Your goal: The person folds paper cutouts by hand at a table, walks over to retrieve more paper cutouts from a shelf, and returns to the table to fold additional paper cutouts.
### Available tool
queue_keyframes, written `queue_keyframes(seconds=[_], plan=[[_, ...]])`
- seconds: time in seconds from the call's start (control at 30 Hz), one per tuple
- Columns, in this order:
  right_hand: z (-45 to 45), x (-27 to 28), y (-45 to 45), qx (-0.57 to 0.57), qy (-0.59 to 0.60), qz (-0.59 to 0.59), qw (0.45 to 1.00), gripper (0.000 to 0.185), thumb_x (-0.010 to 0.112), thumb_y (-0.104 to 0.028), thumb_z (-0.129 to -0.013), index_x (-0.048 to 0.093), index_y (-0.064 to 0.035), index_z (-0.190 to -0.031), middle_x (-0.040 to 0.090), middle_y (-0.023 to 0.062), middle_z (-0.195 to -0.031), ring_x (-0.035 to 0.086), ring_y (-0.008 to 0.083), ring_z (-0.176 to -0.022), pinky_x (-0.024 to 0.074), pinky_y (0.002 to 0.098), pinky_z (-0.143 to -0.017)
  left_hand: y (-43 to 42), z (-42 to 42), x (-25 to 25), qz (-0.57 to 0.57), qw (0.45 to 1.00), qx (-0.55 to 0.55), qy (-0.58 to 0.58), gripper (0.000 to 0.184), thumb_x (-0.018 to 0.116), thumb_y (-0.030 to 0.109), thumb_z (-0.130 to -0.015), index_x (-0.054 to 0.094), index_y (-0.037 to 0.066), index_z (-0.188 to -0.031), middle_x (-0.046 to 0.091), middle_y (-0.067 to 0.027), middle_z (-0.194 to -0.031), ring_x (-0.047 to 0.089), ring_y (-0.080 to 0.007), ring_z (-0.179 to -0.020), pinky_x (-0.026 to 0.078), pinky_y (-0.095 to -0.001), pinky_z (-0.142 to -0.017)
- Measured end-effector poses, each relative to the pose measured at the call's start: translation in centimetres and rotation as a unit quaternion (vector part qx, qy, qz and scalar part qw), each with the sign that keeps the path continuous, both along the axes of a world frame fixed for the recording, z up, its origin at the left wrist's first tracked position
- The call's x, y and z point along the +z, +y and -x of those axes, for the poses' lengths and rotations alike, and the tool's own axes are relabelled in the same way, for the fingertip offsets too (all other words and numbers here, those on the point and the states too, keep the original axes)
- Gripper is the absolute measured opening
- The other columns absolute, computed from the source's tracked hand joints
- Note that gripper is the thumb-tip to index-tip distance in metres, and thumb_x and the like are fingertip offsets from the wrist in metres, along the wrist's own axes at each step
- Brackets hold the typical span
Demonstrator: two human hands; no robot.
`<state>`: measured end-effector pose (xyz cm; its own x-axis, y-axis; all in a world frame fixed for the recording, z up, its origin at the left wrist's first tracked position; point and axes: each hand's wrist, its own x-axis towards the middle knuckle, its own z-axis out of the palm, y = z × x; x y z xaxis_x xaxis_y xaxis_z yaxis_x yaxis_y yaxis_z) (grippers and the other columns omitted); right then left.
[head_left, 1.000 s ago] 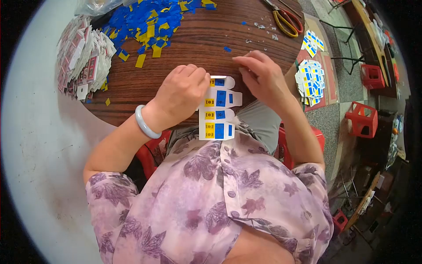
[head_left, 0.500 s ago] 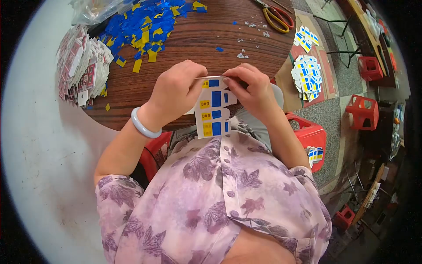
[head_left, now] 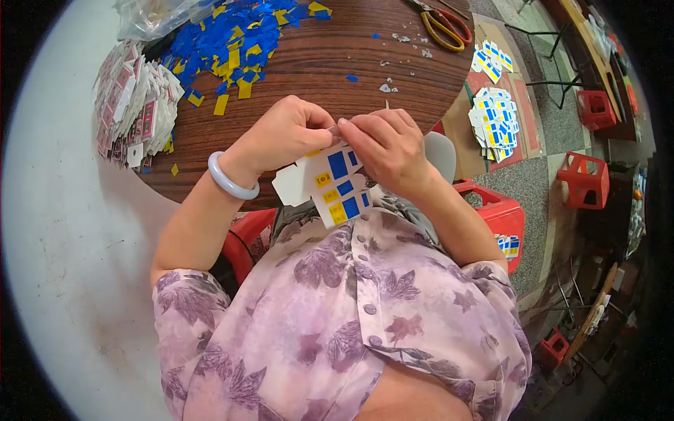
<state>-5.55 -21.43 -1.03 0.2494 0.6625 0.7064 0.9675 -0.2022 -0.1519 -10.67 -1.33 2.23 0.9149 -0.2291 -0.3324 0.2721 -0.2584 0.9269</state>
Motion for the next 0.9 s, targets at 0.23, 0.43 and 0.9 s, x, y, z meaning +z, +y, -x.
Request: queue_keyframes(seconds=[0.23, 0.43, 0.9], plan=[[-0.3, 0.1, -0.2, 0.028, 0.022, 0.021, 0.999, 0.034, 0.067, -0.013, -0.071, 0.063, -0.0041, -0.104, 0.061, 0.0027, -0.091, 0.058, 0.0171, -0.078, 0.0438, 0.031, -0.066, 0.1, 0.0, 0.2, 0.002, 1.0, 0.012, 0.029, 0.015, 0.062, 0.011, -0.082, 0.067, -0.001, -0.074, 0.059, 0.0041, -0.065, 0.047, -0.0003, -0.057, 0.037, -0.019, -0.049], [-0.4, 0.7, -0.7, 0.049, 0.197, 0.006, 0.979, 0.024, 0.067, -0.01, -0.077, 0.067, -0.0047, -0.101, 0.064, 0.006, -0.09, 0.061, 0.0187, -0.077, 0.0466, 0.0299, -0.066, 0.3, 0.0, -0.2, -0.027, 0.999, -0.017, 0.005, 0.015, 0.063, 0.013, -0.082, 0.068, 0.0, -0.076, 0.06, 0.0039, -0.064, 0.048, -0.001, -0.056, 0.037, -0.02, -0.049], [-2.2, 2.2, -1.1, 0.106, 0.643, 0.06, 0.756, 0.015, 0.066, -0.014, -0.088, 0.068, 0.0007, -0.091, 0.063, -0.0011, -0.076, 0.056, 0.0051, -0.07, 0.0458, 0.02, -0.062, -1.5, 0.5, 2.6, -0.162, 0.976, -0.035, -0.143, 0.016, 0.064, 0.012, -0.08, 0.066, -0.004, -0.08, 0.06, -0.0049, -0.063, 0.051, -0.0056, -0.06, 0.042, -0.0256, -0.054]])
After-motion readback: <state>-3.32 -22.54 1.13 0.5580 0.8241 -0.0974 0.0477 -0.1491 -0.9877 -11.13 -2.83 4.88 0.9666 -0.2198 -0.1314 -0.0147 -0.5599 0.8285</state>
